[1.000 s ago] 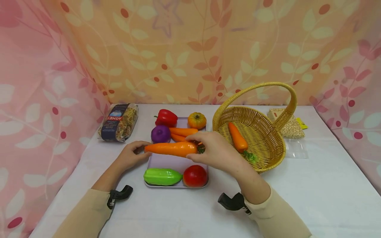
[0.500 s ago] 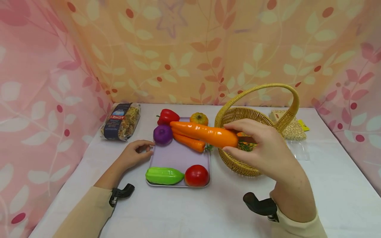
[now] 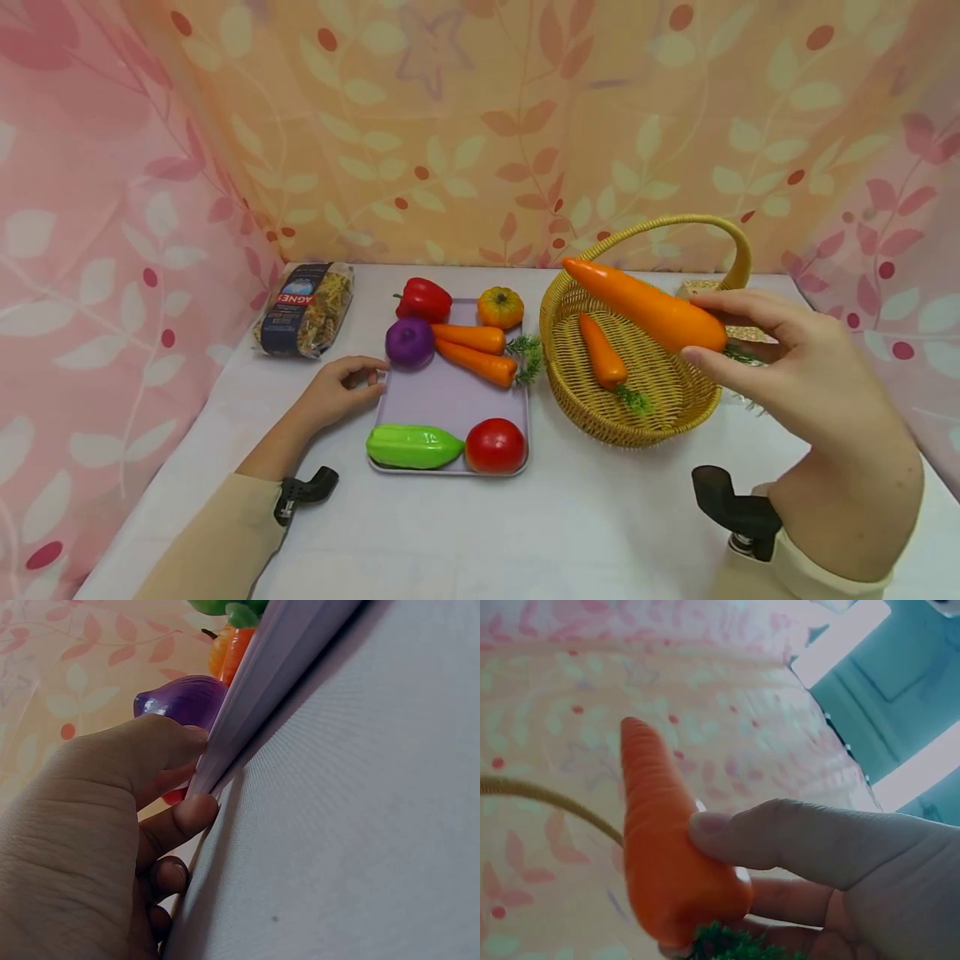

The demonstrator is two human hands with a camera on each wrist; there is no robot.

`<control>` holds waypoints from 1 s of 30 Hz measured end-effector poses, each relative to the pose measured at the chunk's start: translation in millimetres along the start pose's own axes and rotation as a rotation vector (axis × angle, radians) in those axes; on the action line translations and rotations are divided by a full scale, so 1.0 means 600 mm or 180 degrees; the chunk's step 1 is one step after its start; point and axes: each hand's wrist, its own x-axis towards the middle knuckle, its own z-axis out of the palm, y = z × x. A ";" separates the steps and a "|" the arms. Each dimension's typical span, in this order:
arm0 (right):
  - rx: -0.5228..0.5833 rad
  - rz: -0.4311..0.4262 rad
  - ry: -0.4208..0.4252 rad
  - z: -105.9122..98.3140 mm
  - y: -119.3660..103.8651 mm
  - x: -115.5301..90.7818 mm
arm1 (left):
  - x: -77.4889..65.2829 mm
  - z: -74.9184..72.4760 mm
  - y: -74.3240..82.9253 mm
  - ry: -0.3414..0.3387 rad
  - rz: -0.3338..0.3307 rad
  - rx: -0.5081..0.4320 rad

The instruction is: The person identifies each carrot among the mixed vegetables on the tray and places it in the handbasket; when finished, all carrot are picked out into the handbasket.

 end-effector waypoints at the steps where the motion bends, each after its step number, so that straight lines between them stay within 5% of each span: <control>1: -0.0045 0.0088 -0.0014 -0.007 0.008 0.000 | -0.002 0.000 0.007 -0.0004 -0.0003 0.0001; 7: -0.0588 0.0595 -0.0390 -0.036 0.054 0.015 | -0.006 0.002 0.019 -0.0002 -0.0019 0.0027; 13: -0.0799 0.1108 -0.0967 -0.021 0.095 0.053 | 0.001 0.001 -0.003 0.0022 0.0040 0.0037; 19: -0.0891 0.1205 -0.1236 0.020 0.125 0.088 | 0.001 -0.002 -0.003 0.0014 0.0039 0.0062; 30: -0.1042 0.1314 -0.1329 0.106 0.162 0.118 | 0.000 0.000 0.000 0.0001 0.0001 0.0011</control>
